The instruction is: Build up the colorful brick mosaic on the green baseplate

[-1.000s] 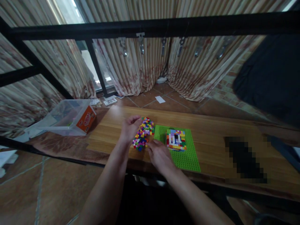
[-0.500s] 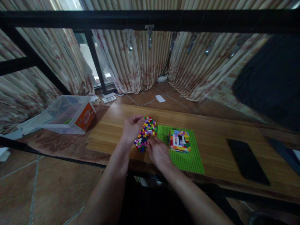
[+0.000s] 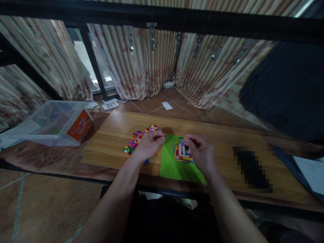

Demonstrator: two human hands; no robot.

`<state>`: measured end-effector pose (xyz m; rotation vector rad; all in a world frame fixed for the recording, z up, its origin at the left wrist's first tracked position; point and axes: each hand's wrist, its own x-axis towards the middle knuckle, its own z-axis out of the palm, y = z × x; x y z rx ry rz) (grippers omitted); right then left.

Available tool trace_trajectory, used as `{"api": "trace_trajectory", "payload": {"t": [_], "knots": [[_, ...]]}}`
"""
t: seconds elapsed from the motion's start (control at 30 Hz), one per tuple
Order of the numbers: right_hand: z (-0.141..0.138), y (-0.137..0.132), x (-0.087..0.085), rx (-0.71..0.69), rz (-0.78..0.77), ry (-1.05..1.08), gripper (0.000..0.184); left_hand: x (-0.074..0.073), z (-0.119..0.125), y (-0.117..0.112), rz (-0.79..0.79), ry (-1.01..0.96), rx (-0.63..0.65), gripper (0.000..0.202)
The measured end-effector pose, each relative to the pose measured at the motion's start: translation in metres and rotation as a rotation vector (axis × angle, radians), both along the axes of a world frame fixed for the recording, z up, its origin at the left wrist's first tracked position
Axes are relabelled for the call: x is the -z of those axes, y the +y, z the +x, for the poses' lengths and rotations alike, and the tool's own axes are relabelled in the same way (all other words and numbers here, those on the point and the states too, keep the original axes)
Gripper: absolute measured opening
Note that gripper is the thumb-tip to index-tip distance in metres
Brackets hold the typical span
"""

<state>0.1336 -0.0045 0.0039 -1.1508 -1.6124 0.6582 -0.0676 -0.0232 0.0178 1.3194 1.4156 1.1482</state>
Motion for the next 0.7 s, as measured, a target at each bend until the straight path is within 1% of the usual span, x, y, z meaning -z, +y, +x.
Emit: {"api": "trace_trajectory", "payload": {"t": [0.1,0.23,0.33,0.57,0.7], "knots": [[0.022,0.004,0.001,0.008,-0.041,-0.025,0.019,0.005,0.004,0.003,0.018,0.058,0.039,0.018],[0.035,0.001,-0.001,-0.035,-0.104,-0.065,0.019,0.010,0.011,0.006,0.030,0.121,0.061,0.020],[0.039,-0.002,-0.002,-0.052,-0.132,-0.127,0.019,0.011,0.017,0.008,0.032,0.149,0.096,0.021],[0.039,-0.005,-0.002,-0.052,-0.141,-0.289,0.019,0.013,0.024,0.009,0.056,0.239,0.149,0.023],[0.037,-0.006,0.001,-0.078,-0.110,-0.333,0.016,0.014,0.026,0.009,0.048,0.278,0.169,0.022]]}}
